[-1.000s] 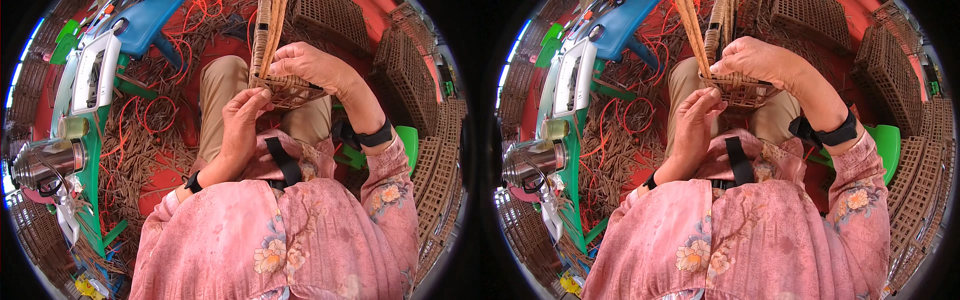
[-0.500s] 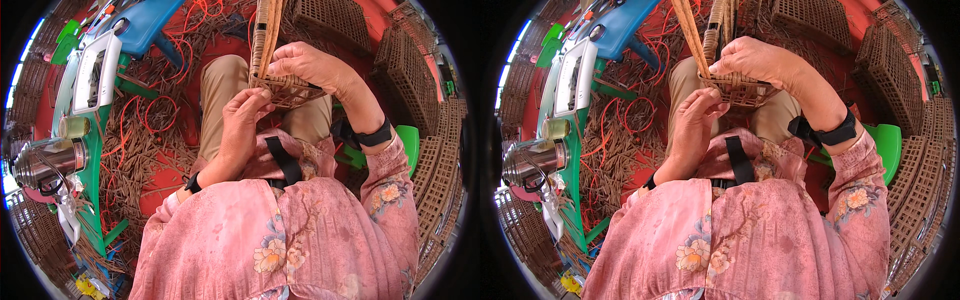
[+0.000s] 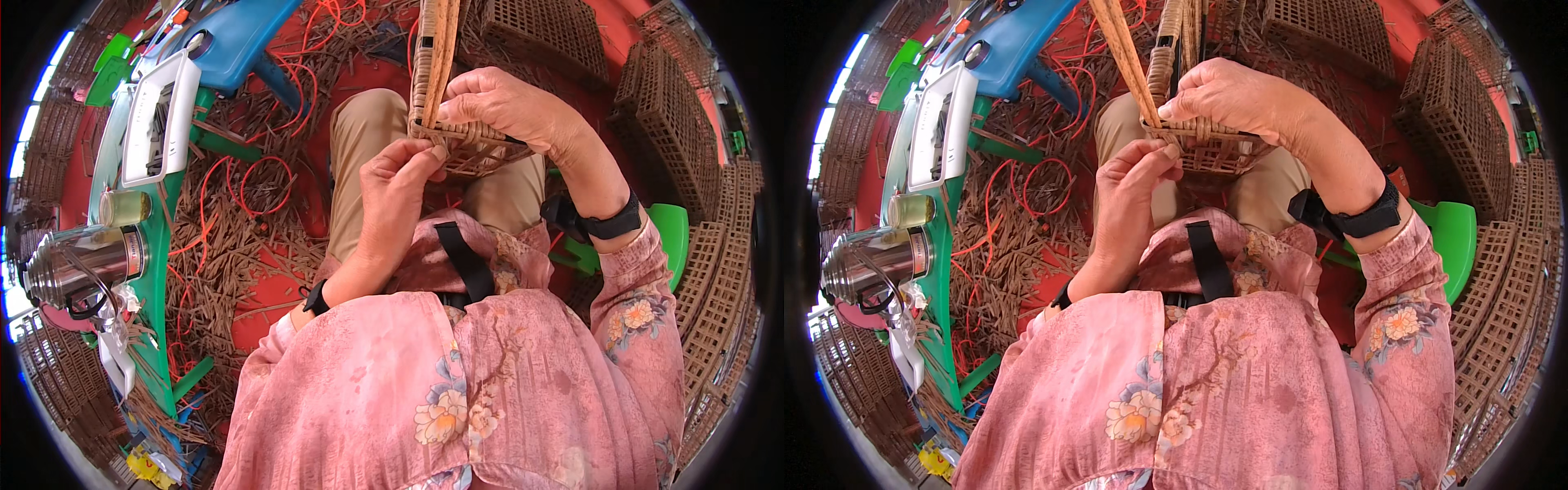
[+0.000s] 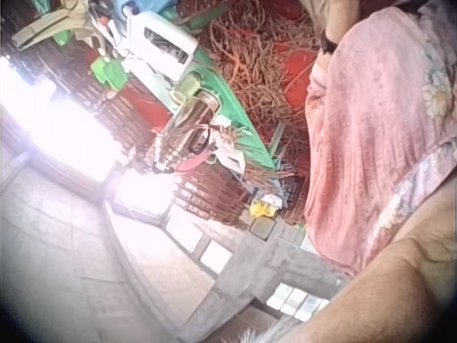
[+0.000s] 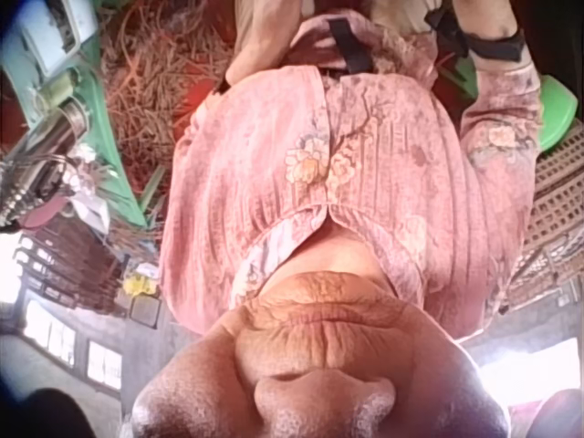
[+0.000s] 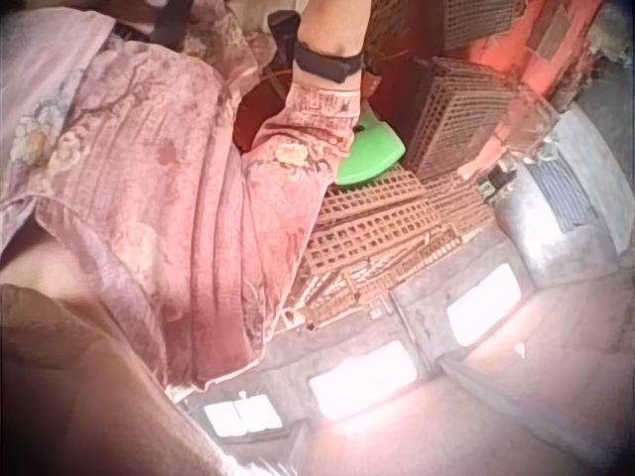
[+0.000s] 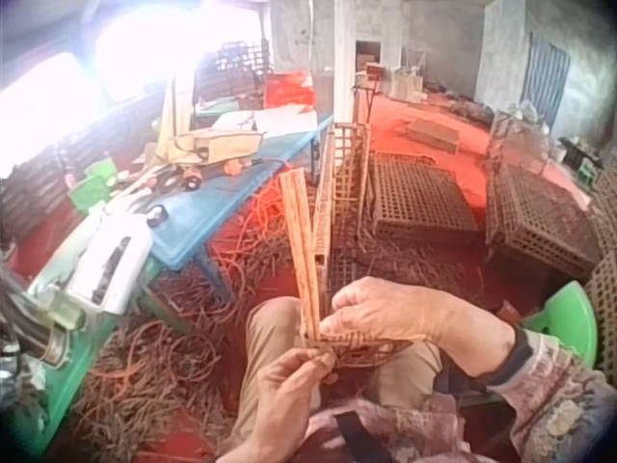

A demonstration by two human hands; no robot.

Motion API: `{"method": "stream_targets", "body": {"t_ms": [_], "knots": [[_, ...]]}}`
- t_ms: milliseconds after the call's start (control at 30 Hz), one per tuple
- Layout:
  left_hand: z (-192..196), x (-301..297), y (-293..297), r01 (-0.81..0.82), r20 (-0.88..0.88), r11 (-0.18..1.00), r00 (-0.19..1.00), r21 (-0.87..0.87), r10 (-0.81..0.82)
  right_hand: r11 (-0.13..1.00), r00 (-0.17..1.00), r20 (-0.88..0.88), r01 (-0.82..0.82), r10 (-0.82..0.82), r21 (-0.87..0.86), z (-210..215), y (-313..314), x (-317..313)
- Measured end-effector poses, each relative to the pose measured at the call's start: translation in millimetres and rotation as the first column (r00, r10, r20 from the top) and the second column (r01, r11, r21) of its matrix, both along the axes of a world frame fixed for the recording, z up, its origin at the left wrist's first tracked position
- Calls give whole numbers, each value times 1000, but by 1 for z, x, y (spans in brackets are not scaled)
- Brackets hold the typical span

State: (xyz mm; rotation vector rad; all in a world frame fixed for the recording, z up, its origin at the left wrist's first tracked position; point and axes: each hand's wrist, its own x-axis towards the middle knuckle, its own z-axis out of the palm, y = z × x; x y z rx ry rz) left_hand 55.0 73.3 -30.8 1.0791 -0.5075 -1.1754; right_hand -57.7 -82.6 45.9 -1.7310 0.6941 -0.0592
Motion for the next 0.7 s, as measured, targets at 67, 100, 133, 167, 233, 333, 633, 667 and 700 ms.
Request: {"method": "stream_targets", "body": {"t_ms": [67,100,133,167,233,333,633,667,700], "knots": [[-10,-6,-2,-74,99,995,992,-65,80,1000,1000,-14,9,-8,17,-2,-1,-1],[-14,-8,-3,-141,189,980,968,-138,165,1000,1000,0,5,-5,6,-4,-2,-1],[-17,-7,-3,-138,191,981,968,-137,163,1000,1000,14,2,-2,-4,-6,-2,-1],[-16,-5,-4,-157,365,974,908,-161,207,1000,1000,17,2,-2,-3,-5,-2,-1],[-15,-2,-4,-170,527,967,814,-187,245,999,1000,23,6,-6,35,-3,-1,-1],[-12,0,-5,-165,689,951,658,-262,304,999,1000,6,27,-27,44,-4,-1,0],[-6,-3,-14,-203,804,905,415,-373,425,994,999,40,28,-32,102,-9,-7,1],[-6,-3,-13,-209,796,918,458,-336,396,995,999,41,29,-33,100,-9,-6,0],[-5,-3,-12,-213,785,930,499,-299,366,989,997,66,26,-35,144,-8,-5,0]]}}
